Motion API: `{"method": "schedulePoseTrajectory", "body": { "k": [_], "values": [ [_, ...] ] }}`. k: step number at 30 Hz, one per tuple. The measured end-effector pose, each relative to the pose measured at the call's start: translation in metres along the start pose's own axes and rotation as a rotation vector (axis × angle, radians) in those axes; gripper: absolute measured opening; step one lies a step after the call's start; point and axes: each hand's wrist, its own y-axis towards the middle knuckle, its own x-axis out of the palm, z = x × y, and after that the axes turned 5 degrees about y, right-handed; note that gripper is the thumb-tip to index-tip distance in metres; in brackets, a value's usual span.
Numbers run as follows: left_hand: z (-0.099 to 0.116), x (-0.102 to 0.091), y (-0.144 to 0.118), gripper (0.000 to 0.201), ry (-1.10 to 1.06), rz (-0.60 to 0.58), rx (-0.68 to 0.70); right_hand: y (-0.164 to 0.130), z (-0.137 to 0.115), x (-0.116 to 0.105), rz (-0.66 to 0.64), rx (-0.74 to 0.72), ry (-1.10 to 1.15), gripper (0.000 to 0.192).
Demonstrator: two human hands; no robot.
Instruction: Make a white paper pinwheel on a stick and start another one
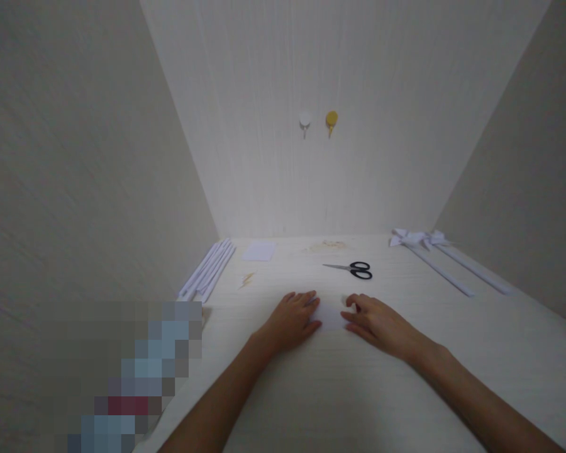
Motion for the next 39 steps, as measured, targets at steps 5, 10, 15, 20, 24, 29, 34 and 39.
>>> {"method": "schedulePoseTrajectory", "body": {
  "k": [5,10,15,20,24,29,34,39],
  "values": [
    [-0.002,-0.002,0.000,0.046,-0.017,-0.009,0.014,-0.001,0.000,-0.002,-0.014,-0.041,-0.019,0.025],
    [-0.002,-0.003,0.000,0.047,-0.021,-0.012,0.011,-0.002,0.003,-0.005,-0.022,-0.043,0.017,0.026],
    [-0.003,-0.001,-0.001,0.047,-0.012,-0.005,0.012,-0.005,0.005,-0.013,-0.062,-0.059,0.066,0.028],
    [-0.002,-0.004,0.000,0.049,-0.008,-0.011,0.008,-0.008,0.007,-0.016,-0.057,-0.076,0.097,0.025],
    [-0.002,-0.005,0.000,0.053,-0.017,-0.017,-0.012,-0.009,0.008,-0.016,-0.062,-0.085,0.104,0.025],
    [-0.003,-0.003,0.000,0.053,-0.033,-0.012,-0.013,-0.011,0.008,-0.018,-0.075,-0.084,0.114,0.025],
    [-0.002,-0.006,0.000,0.050,-0.021,-0.007,-0.006,-0.011,0.007,-0.019,-0.062,-0.075,0.137,0.028],
    [0.000,-0.007,-0.002,0.043,0.018,0.009,0.011,-0.010,0.003,-0.019,-0.060,-0.065,0.110,0.029]
  ]
}}
